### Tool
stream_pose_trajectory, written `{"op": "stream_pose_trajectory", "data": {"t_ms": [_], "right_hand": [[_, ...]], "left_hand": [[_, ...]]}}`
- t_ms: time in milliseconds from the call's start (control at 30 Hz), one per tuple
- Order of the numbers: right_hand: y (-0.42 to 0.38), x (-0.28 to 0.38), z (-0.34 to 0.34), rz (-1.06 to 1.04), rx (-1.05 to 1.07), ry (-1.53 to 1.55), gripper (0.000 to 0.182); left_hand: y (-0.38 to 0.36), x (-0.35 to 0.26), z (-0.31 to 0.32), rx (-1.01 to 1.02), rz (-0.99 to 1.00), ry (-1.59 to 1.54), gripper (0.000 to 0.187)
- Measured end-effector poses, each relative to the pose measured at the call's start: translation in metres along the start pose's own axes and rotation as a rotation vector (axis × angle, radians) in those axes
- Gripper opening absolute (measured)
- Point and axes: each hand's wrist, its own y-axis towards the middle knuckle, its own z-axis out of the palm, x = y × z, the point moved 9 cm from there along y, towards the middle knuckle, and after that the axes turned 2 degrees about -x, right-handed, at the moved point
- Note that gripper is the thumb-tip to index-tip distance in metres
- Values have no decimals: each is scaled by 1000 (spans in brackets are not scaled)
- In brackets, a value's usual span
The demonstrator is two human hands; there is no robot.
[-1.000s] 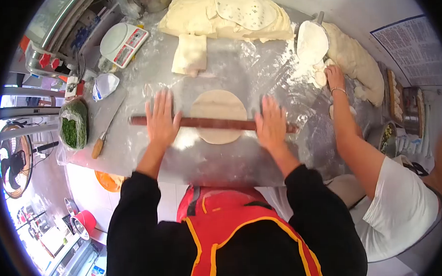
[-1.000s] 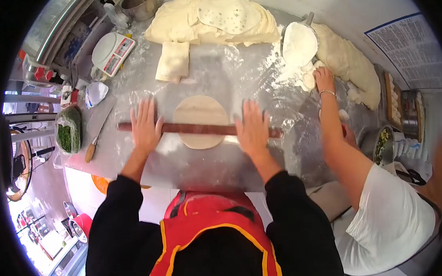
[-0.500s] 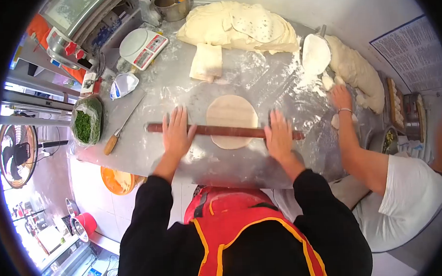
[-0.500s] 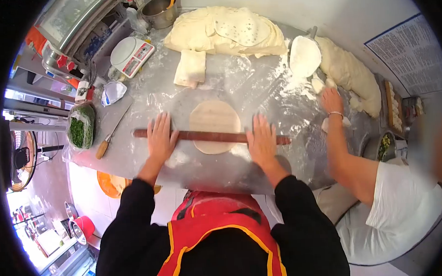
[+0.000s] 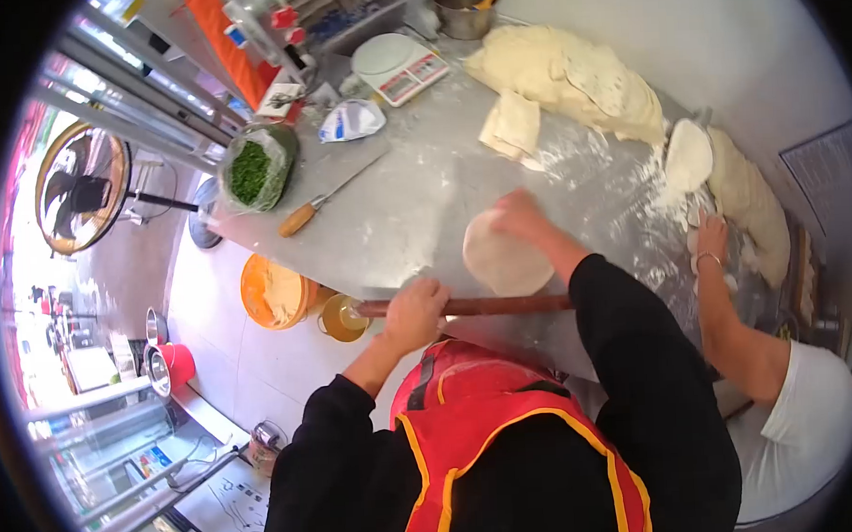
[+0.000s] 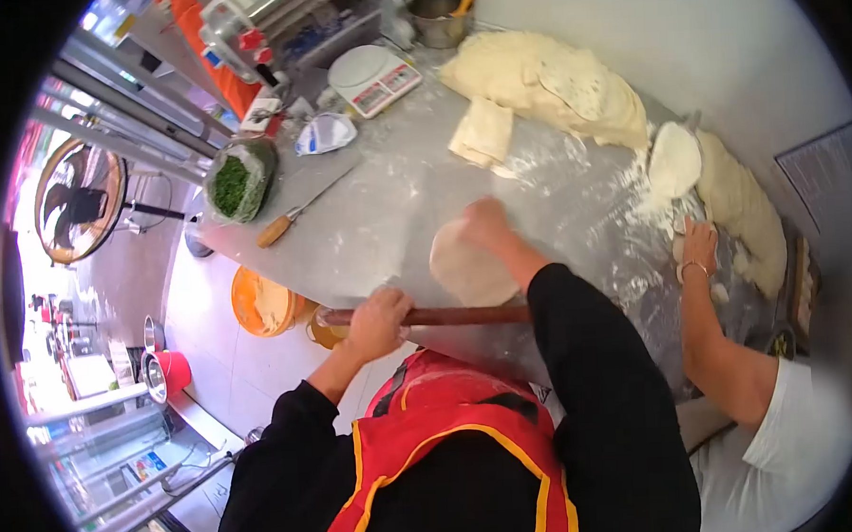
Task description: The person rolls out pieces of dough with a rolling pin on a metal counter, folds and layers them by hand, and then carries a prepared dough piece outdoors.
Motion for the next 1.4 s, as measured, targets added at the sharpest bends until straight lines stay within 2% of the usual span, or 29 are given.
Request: {"op": "stream_pose_trajectory", "data": {"t_ms": [67, 167, 200, 233, 267, 300, 367, 400, 467, 500, 533, 633, 667, 733, 867, 967, 1000, 1033, 1100, 1133, 1167, 1200, 1233, 1267, 1300, 1333, 1367, 1400], "right_hand": [[9, 75, 18, -277, -42, 281, 28], [17, 98, -10, -114, -80, 251, 27], [15, 74, -19, -125, -194, 251, 28], [-6, 42, -40, 32, -350, 312, 29], [-24, 6, -40, 294, -111, 435, 34], [-53, -23, -33, 360, -59, 403, 35], [-125, -44, -31, 503, -27, 398, 33], [-169, -43, -35, 581, -44, 431, 32], [-242, -25, -49, 425, -404, 239, 33], [-266, -7, -51, 368, -414, 53, 40], [-278, 10, -53, 309, -415, -131, 48], [-269, -3, -46, 473, -390, -92, 54], [-257, -14, -49, 491, -382, -126, 54], [-215, -47, -61, 525, -371, -200, 54], [-131, -117, -101, 539, -470, -321, 56], [-119, -120, -114, 487, -532, -355, 56], [-120, -114, -115, 451, -535, -355, 56], [-134, -107, -102, 468, -484, -278, 57], [-199, -54, -70, 443, -412, -137, 59], [-235, -13, -58, 386, -402, -70, 61], [-262, 6, -47, 335, -375, -65, 63], [-276, 16, -43, 359, -288, -20, 65], [-278, 21, -48, 386, -277, 63, 64], [-262, 24, -61, 390, -237, 81, 58], [-245, 18, -65, 392, -201, 70, 51], [-232, -27, -39, 548, -152, 72, 48], [-208, -58, -38, 614, -215, 63, 49], [-191, -75, -51, 300, -687, 110, 48]], "left_hand": [[-7, -13, -5, -9, 30, -50, 34], [-10, -13, -6, 46, 1, 6, 37], [-12, -11, -9, 53, -25, 8, 34], [-13, -6, -8, 58, -51, 27, 32], [-13, -2, -6, 65, -72, 42, 31], [-11, 0, -2, 72, -89, 51, 29], [-9, 4, -6, -80, -32, 45, 38], [-6, 5, -9, -94, -39, 70, 30], [-14, 9, -5, -211, -102, 79, 36], [-16, 12, -1, -269, -128, 91, 39], [-19, 20, 18, -213, -210, 27, 52], [13, 17, 23, -275, -235, 129, 59], [38, 25, 26, -203, -213, 176, 64], [89, 35, 22, -201, -194, 298, 65], [206, 59, 2, -299, -148, 328, 67], [234, 65, -2, -377, -111, 355, 68], [232, 65, 1, -389, -111, 369, 69], [212, 64, 8, -311, -138, 355, 69], [141, 49, 14, -154, -172, 276, 72], [65, 44, 33, -140, -200, 186, 74], [23, 34, 37, -253, -116, 149, 75], [3, 32, 44, -102, -238, 92, 74], [-7, 31, 52, -143, -223, 74, 70], [-12, 34, 52, -362, -141, -4, 70], [0, 52, 63, -276, -196, -153, 67], [12, 53, 49, -451, -71, -239, 63], [43, 54, 48, -137, -105, -152, 60], [42, 50, 38, -386, 189, -59, 57]]}}
